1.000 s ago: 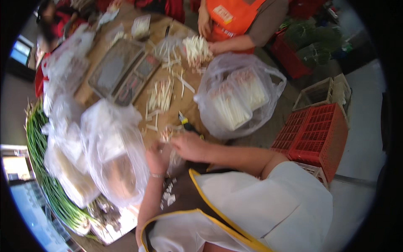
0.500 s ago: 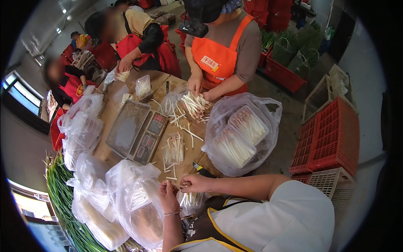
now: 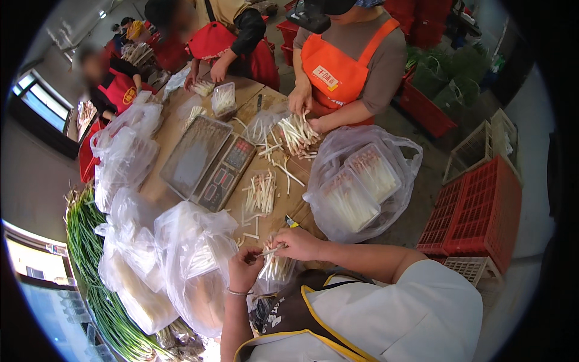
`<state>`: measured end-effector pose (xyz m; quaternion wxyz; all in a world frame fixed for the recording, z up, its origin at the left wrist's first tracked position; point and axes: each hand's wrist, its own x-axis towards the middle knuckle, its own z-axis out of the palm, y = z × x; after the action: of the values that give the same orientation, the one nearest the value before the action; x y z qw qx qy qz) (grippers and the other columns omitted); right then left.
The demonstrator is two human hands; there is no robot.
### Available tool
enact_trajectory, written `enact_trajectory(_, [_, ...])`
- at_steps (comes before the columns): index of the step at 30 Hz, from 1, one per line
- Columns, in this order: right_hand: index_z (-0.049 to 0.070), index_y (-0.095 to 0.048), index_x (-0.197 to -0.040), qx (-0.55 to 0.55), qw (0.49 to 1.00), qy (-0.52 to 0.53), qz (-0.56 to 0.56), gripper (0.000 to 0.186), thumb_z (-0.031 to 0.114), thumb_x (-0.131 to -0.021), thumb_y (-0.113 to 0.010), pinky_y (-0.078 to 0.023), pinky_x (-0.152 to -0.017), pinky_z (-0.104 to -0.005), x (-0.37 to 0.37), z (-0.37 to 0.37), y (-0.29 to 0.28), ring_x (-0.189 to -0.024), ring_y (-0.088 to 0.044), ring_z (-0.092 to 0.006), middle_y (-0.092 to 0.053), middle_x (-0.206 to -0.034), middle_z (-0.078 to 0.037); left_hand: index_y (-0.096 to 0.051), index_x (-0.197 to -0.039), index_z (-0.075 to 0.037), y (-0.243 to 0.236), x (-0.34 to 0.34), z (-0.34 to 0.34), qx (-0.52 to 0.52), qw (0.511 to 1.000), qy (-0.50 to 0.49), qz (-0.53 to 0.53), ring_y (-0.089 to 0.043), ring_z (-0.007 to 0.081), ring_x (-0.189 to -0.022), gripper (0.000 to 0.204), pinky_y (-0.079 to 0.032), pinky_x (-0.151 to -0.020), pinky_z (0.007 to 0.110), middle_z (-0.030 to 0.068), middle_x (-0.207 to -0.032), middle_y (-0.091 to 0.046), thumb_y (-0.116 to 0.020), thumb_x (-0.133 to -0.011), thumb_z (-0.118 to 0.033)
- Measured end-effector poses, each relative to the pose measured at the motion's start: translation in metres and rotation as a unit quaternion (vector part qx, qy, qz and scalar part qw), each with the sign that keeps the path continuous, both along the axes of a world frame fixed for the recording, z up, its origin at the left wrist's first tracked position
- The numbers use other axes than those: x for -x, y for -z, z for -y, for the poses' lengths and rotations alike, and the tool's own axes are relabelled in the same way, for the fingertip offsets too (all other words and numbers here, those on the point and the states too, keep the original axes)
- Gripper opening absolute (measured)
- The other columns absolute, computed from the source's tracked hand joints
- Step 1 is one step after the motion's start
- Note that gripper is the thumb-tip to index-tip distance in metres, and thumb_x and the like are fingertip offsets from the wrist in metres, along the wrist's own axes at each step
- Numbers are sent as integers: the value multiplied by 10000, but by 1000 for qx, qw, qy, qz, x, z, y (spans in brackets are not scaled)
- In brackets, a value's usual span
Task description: The person trims enoki mushrooms with a utility knife, places them into clear plastic containers, weighs the containers on a digital scale, and stacks the finished packages. The person also handles plastic bags and other produce items on the table.
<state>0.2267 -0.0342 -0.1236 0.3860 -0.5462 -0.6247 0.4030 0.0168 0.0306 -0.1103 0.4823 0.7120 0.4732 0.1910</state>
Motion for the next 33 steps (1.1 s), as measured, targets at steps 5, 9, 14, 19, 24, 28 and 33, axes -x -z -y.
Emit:
enact_trajectory(5, [8,-658,-847,-22,998,36,36,176,179,-810,-670,-510,-699,-406,8,0,1,-784,-653,-333,-668,-823,-144,-692,-882,-9,9,-2,-1,-86,995,-21,-46,-570,80,-614,126,-485,-592,248,27,-732,-673,-722,-776,-69])
enact_trajectory(9, [6,-673,-831,46,997,56,-18,203,208,-836,-671,-510,-638,-388,22,-2,11,-690,-666,-271,-681,-777,-145,-667,-819,-18,24,-8,-7,-281,957,-9,-76,-656,211,-644,52,-528,-615,308,113,-759,-675,-678,-780,-50])
enact_trajectory(14, [33,-701,-989,322,858,67,-396,214,219,-952,-602,-468,-535,-248,20,-16,40,-610,-592,-79,-630,-731,10,-691,-997,-37,43,-8,-25,-263,958,-83,-76,-669,335,-911,163,-531,-771,400,170,-994,-686,-658,-847,-92])
enact_trajectory(19, [55,-690,-1027,403,737,27,-543,223,250,-970,-597,-475,-504,-218,4,-17,25,-591,-576,-63,-613,-738,33,-672,-1123,-28,47,-7,-23,-199,978,-61,17,-666,251,-969,247,-523,-771,312,131,-1068,-690,-655,-895,-121])
enact_trajectory(24, [72,-668,-963,416,730,-1,-542,168,231,-953,-616,-485,-505,-221,7,-14,39,-604,-602,-80,-645,-769,5,-638,-1134,-24,36,-14,-11,224,958,-64,168,-637,94,-871,232,-487,-711,223,26,-973,-679,-649,-936,-145])
enact_trajectory(28, [67,-645,-1015,445,687,11,-575,234,281,-982,-554,-562,-606,-260,8,-10,40,-708,-675,-134,-711,-914,-109,-599,-1064,-57,49,-10,-8,341,889,-76,295,-650,156,-750,122,-538,-706,272,66,-875,-662,-580,-975,-139])
enact_trajectory(33, [5,-563,-1253,459,618,0,-639,355,238,-992,-501,-588,-761,-343,-3,-7,46,-840,-694,-219,-686,-1046,-188,-579,-1008,-59,49,-10,-5,435,817,-178,334,-658,184,-736,75,-556,-660,284,71,-824,-649,-557,-984,-126])
